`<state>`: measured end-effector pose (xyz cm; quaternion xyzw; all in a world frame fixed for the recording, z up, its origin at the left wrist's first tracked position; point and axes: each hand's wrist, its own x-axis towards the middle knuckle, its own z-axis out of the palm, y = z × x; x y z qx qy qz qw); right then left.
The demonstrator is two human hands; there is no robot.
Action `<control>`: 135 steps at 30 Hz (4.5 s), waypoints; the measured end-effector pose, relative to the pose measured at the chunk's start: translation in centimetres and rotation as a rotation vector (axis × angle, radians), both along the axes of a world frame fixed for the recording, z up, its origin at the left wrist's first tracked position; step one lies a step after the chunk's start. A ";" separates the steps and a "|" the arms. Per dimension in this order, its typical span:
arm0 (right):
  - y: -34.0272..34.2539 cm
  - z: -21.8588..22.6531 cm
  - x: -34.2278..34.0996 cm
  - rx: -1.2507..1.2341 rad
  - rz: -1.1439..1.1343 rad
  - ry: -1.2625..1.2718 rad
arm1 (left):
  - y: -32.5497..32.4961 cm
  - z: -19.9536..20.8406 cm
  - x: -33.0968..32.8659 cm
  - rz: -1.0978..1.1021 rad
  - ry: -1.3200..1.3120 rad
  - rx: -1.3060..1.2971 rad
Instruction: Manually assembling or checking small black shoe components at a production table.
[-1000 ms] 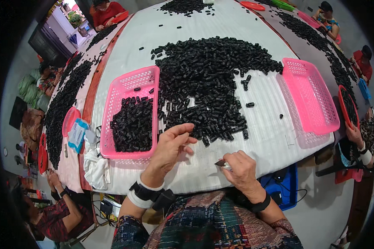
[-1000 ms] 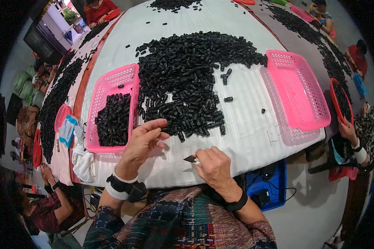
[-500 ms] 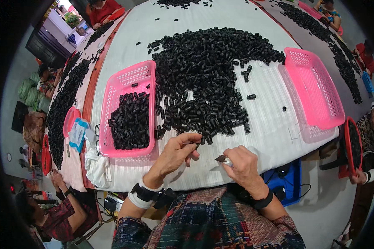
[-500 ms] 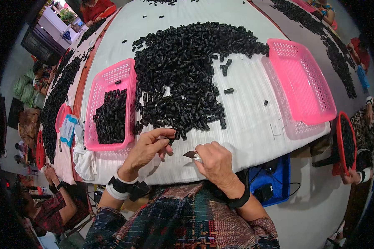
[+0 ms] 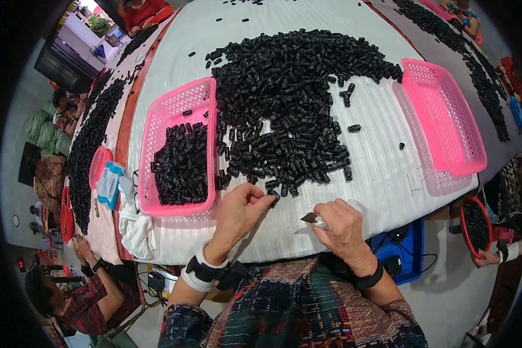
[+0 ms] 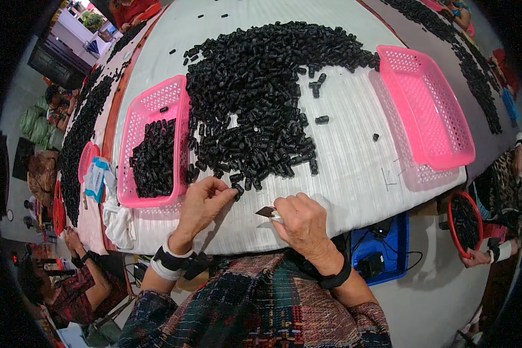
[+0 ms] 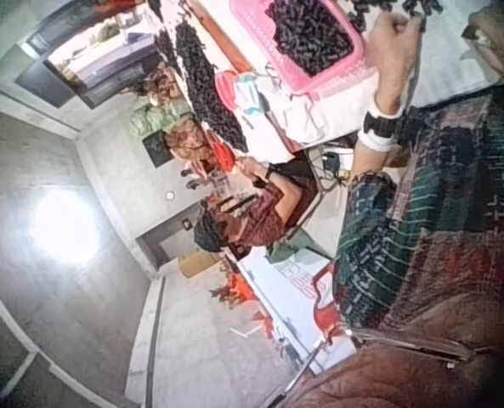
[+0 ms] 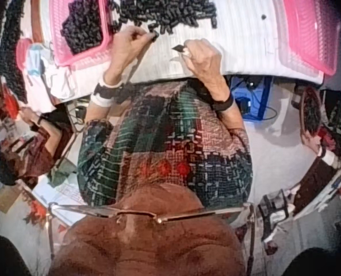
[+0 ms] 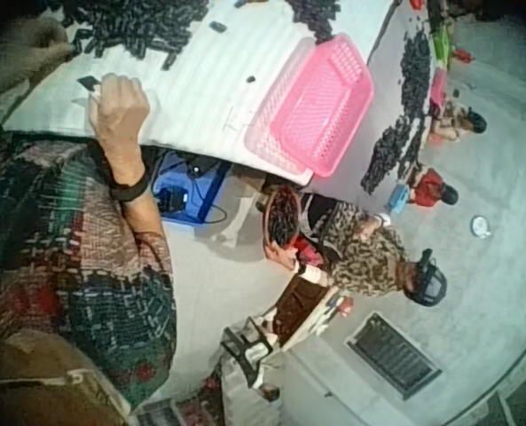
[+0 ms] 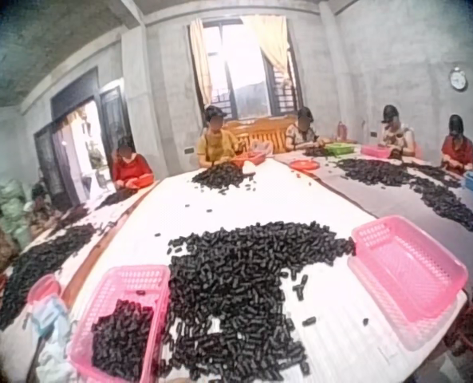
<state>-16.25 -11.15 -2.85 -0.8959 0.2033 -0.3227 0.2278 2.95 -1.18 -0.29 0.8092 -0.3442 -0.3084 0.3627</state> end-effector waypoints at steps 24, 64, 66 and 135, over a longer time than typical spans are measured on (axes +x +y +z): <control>0.5 2.5 0.7 0.489 0.180 -0.248 | -0.5 0.8 -1.7 -0.052 1.286 -0.161; 0.2 1.5 2.5 0.010 0.061 -0.363 | -2.2 -0.2 -3.0 0.024 1.253 -0.338; 0.4 2.2 2.7 0.198 0.004 -0.254 | -2.2 0.2 -2.7 -0.004 1.175 -0.318; -0.8 4.0 0.8 0.866 0.385 -0.324 | -1.2 -0.7 -2.6 -0.031 1.496 -0.375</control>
